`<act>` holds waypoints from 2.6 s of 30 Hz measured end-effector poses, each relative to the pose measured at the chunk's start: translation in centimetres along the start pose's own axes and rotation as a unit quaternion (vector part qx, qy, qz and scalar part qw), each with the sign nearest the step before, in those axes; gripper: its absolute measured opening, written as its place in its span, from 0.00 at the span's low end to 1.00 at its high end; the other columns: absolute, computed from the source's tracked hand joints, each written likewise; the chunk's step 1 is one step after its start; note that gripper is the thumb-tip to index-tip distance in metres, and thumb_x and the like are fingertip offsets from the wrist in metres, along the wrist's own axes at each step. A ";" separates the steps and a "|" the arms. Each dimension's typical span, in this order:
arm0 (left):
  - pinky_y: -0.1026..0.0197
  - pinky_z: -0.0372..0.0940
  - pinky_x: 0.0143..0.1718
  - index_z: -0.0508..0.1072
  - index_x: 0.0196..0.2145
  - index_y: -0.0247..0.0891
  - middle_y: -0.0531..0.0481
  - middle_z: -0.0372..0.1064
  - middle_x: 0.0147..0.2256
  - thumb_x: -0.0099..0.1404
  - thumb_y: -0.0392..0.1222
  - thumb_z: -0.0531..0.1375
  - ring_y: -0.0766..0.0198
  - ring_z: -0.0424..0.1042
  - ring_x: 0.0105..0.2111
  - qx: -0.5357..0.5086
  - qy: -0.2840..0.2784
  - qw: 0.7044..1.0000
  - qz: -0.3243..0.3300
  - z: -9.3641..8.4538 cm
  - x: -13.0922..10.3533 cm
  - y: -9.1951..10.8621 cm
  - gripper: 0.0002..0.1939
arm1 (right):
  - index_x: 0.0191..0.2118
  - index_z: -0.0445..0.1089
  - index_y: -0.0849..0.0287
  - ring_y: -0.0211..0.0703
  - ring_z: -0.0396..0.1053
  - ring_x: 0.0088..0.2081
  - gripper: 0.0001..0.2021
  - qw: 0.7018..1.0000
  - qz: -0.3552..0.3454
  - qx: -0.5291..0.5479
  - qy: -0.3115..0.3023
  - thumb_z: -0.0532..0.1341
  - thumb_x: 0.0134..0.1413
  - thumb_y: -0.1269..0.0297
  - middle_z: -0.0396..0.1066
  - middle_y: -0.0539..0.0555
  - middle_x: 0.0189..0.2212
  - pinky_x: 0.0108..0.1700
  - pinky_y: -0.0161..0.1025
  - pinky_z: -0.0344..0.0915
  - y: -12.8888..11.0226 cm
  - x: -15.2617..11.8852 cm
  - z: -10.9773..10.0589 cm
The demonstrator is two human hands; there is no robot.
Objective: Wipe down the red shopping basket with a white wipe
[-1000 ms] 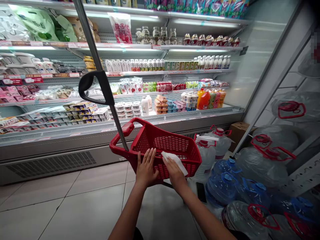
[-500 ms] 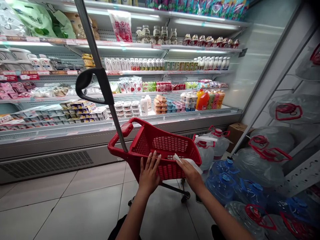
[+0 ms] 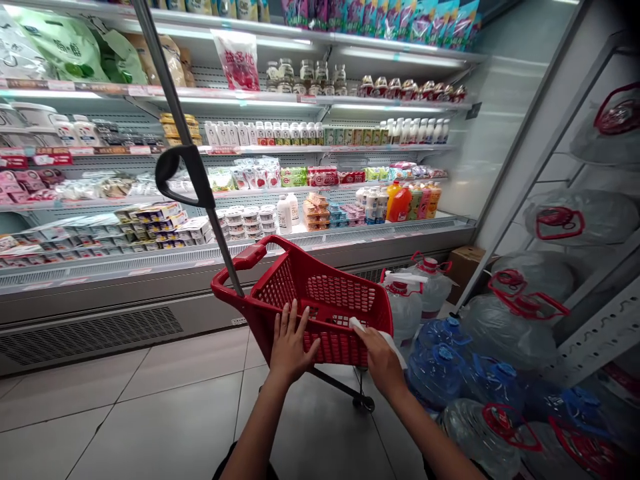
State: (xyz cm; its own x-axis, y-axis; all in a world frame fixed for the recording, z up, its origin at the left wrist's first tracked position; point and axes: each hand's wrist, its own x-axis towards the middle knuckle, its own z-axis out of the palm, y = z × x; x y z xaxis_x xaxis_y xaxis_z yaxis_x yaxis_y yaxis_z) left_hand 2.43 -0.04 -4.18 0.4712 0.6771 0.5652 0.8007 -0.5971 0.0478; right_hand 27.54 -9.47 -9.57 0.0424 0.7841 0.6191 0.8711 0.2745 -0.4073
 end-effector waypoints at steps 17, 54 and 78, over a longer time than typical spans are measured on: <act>0.39 0.44 0.74 0.48 0.76 0.34 0.40 0.39 0.76 0.77 0.46 0.46 0.50 0.38 0.76 -0.039 -0.033 0.994 -0.095 5.3 -0.9 0.6 0.34 | 0.75 0.53 0.56 0.47 0.60 0.70 0.41 0.989 -0.130 -0.053 -0.036 0.49 0.56 0.85 0.62 0.58 0.70 0.68 0.49 0.66 -6.1 -1.7 3.0; 0.43 0.49 0.74 0.38 0.77 0.42 0.45 0.47 0.75 0.77 0.64 0.45 0.53 0.50 0.74 0.005 -0.075 0.997 -0.017 2.3 -4.2 0.6 0.41 | 0.75 0.53 0.54 0.43 0.65 0.67 0.37 0.969 -0.226 -0.034 -0.092 0.47 0.63 0.85 0.70 0.56 0.65 0.67 0.46 0.68 -2.5 -6.7 -3.5; 0.48 0.46 0.74 0.32 0.77 0.41 0.48 0.48 0.74 0.77 0.53 0.50 0.56 0.53 0.73 0.033 -0.019 0.996 0.086 0.0 -5.9 0.6 0.41 | 0.70 0.62 0.53 0.41 0.67 0.65 0.26 0.943 -0.301 0.011 -0.143 0.55 0.72 0.76 0.72 0.56 0.63 0.69 0.47 0.64 -3.0 -3.2 -1.8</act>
State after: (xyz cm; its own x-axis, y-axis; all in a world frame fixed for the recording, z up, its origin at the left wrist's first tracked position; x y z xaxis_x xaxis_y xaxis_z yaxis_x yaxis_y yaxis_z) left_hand 0.11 -4.45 -7.47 0.6161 0.5841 0.5285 0.7287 -0.6773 -0.1010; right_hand 25.64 -13.83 -9.11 -0.5925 0.5996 0.5380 0.6847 0.7267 -0.0559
